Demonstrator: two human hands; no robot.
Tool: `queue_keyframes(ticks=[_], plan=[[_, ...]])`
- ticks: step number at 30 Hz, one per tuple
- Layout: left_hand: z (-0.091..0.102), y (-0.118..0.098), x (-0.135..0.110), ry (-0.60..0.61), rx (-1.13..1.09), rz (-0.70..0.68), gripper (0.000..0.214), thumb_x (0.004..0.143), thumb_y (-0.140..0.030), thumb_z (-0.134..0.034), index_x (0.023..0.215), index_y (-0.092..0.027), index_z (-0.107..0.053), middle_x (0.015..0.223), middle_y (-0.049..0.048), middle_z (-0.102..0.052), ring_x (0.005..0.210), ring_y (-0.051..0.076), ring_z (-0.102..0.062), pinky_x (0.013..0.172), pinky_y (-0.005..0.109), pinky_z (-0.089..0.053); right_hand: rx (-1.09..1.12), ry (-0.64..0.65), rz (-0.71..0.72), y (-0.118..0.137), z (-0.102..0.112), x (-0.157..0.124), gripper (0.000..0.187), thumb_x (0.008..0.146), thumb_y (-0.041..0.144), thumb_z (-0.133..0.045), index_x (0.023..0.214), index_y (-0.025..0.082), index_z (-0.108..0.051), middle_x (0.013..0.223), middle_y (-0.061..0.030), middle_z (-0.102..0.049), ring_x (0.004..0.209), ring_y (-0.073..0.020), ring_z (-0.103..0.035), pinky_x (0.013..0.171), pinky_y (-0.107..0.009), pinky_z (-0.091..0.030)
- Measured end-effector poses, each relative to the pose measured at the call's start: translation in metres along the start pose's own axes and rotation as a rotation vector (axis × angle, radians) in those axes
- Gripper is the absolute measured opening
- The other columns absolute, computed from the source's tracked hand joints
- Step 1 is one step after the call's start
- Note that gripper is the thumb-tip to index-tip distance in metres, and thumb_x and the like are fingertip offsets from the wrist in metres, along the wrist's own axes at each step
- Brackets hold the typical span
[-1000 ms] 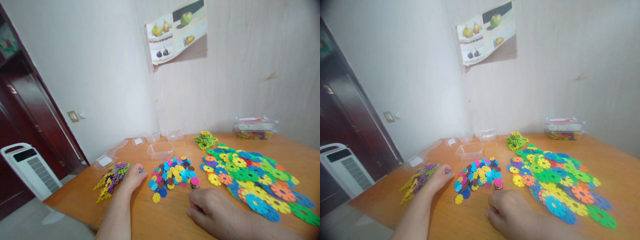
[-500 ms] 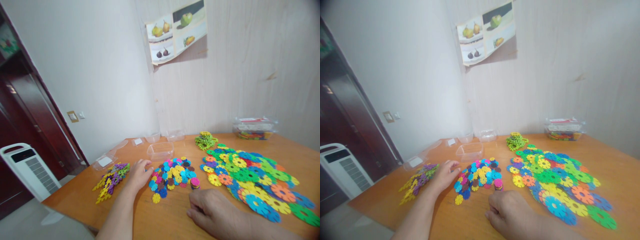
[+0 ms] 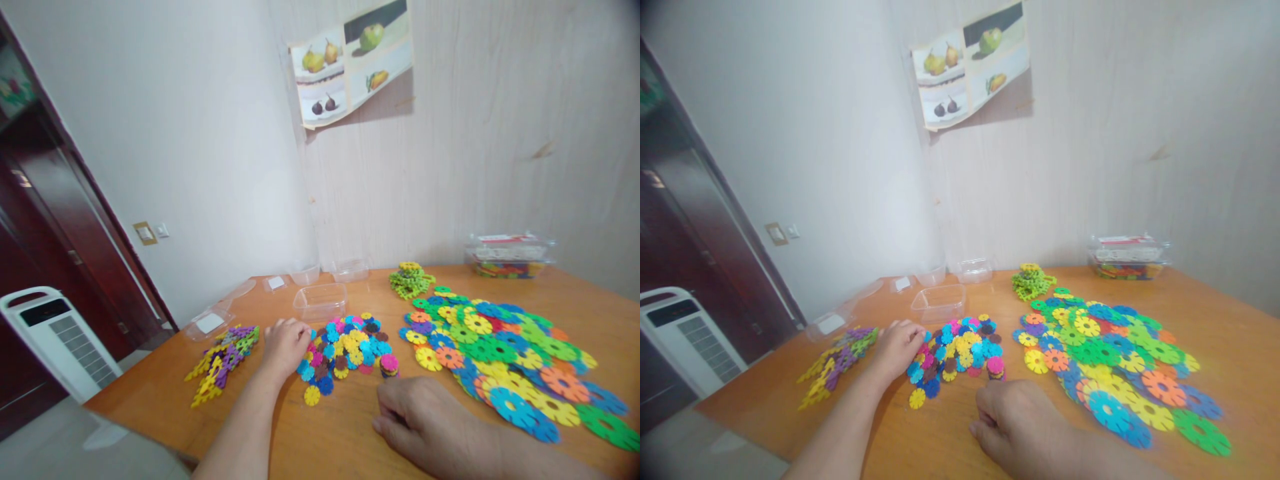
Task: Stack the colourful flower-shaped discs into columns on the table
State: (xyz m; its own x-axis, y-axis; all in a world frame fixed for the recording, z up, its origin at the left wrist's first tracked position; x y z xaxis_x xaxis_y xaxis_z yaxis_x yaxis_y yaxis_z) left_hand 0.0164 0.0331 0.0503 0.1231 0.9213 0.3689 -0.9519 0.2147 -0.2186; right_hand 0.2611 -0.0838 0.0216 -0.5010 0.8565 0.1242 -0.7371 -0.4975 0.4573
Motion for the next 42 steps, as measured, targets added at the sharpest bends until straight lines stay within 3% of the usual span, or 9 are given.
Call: queue_keyframes(ticks=[4, 10, 17, 21, 24, 27, 30, 33, 42], plan=[[0.009, 0.028, 0.002, -0.113, -0.171, 0.178, 0.024, 0.085, -0.039, -0.057, 0.082, -0.023, -0.074, 0.090, 0.0057, -0.073, 0.090, 0.022, -0.060, 0.079, 0.030, -0.039, 0.009, -0.004, 0.010, 0.001, 0.001, 0.000, 0.025, 0.091, 0.033, -0.053, 0.070, 0.020, -0.056, 0.070, -0.0003, -0.066, 0.060, -0.0113, -0.052, 0.054, -0.025, -0.025], [-0.001, 0.070, -0.007, -0.139, -0.424, 0.408, 0.027, 0.076, -0.043, -0.056, 0.067, -0.019, -0.066, 0.064, 0.0013, -0.064, 0.066, 0.017, -0.056, 0.058, 0.026, -0.036, -0.005, 0.000, -0.001, -0.001, 0.001, -0.002, 0.026, 0.091, 0.035, -0.054, 0.069, 0.020, -0.054, 0.071, 0.0006, -0.065, 0.060, -0.0112, -0.052, 0.054, -0.025, -0.026], [-0.008, 0.082, -0.013, -0.086, -0.305, 0.505, 0.024, 0.073, -0.040, -0.058, 0.060, -0.021, -0.060, 0.055, -0.0012, -0.056, 0.060, 0.016, -0.053, 0.052, 0.025, -0.028, 0.002, 0.012, 0.007, -0.003, -0.002, -0.002, 0.026, 0.092, 0.036, -0.054, 0.072, 0.020, -0.055, 0.073, 0.0006, -0.065, 0.062, -0.0115, -0.053, 0.055, -0.025, -0.027], [-0.008, 0.086, -0.011, -0.058, -0.192, 0.520, 0.021, 0.074, -0.040, -0.059, 0.064, -0.022, -0.063, 0.059, -0.0004, -0.060, 0.061, 0.017, -0.053, 0.053, 0.027, -0.027, -0.001, 0.007, 0.017, -0.003, -0.002, -0.002, 0.027, 0.092, 0.037, -0.054, 0.071, 0.020, -0.054, 0.072, 0.0008, -0.064, 0.061, -0.0113, -0.051, 0.055, -0.026, -0.026], [-0.005, 0.083, -0.008, -0.069, -0.128, 0.463, 0.019, 0.077, -0.037, -0.058, 0.068, -0.022, -0.064, 0.068, 0.0013, -0.066, 0.067, 0.018, -0.057, 0.056, 0.027, -0.031, -0.002, 0.003, 0.015, -0.004, -0.002, -0.002, 0.026, 0.092, 0.036, -0.053, 0.071, 0.020, -0.054, 0.072, 0.0007, -0.064, 0.061, -0.0112, -0.051, 0.054, -0.025, -0.025], [-0.004, 0.068, -0.004, -0.075, -0.229, 0.301, 0.014, 0.079, -0.029, -0.057, 0.077, -0.020, -0.067, 0.080, 0.0027, -0.070, 0.077, 0.018, -0.061, 0.065, 0.025, -0.039, -0.002, 0.010, 0.005, -0.003, -0.002, -0.002, 0.026, 0.092, 0.036, -0.054, 0.071, 0.020, -0.054, 0.072, 0.0007, -0.064, 0.061, -0.0113, -0.051, 0.054, -0.025, -0.025], [-0.005, 0.042, -0.003, 0.012, -0.319, 0.084, 0.018, 0.080, -0.026, -0.057, 0.089, -0.020, -0.071, 0.094, 0.0041, -0.072, 0.090, 0.018, -0.063, 0.079, 0.026, -0.044, -0.006, 0.006, -0.004, -0.004, -0.003, -0.002, 0.026, 0.091, 0.037, -0.055, 0.071, 0.020, -0.055, 0.071, 0.0009, -0.064, 0.060, -0.0113, -0.051, 0.054, -0.025, -0.026], [-0.005, 0.021, -0.007, 0.121, -0.252, -0.048, 0.022, 0.081, -0.028, -0.059, 0.094, -0.023, -0.076, 0.099, 0.0047, -0.071, 0.097, 0.020, -0.062, 0.085, 0.028, -0.044, 0.002, 0.006, 0.001, -0.005, -0.005, -0.001, 0.026, 0.091, 0.037, -0.055, 0.071, 0.021, -0.056, 0.072, 0.0010, -0.065, 0.060, -0.0112, -0.052, 0.055, -0.025, -0.027], [0.000, 0.000, -0.013, 0.225, -0.125, -0.104, 0.019, 0.081, -0.029, -0.059, 0.082, -0.024, -0.077, 0.084, 0.0035, -0.068, 0.086, 0.018, -0.060, 0.074, 0.026, -0.039, 0.001, -0.006, 0.003, -0.001, 0.000, -0.001, 0.026, 0.091, 0.034, -0.054, 0.069, 0.020, -0.055, 0.070, 0.0006, -0.066, 0.059, -0.0108, -0.051, 0.053, -0.025, -0.025]])
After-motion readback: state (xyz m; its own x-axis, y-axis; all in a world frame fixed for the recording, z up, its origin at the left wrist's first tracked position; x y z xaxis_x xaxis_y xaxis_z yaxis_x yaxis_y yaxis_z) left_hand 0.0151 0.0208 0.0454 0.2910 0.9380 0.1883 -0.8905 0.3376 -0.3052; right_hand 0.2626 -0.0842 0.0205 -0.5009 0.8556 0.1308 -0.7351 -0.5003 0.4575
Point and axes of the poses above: each hand's wrist, its own x-axis towards the middle knuckle, its own z-axis out of the back of the hand, y = z × x, the point moved 6 cm from there along x, towards the middle knuckle
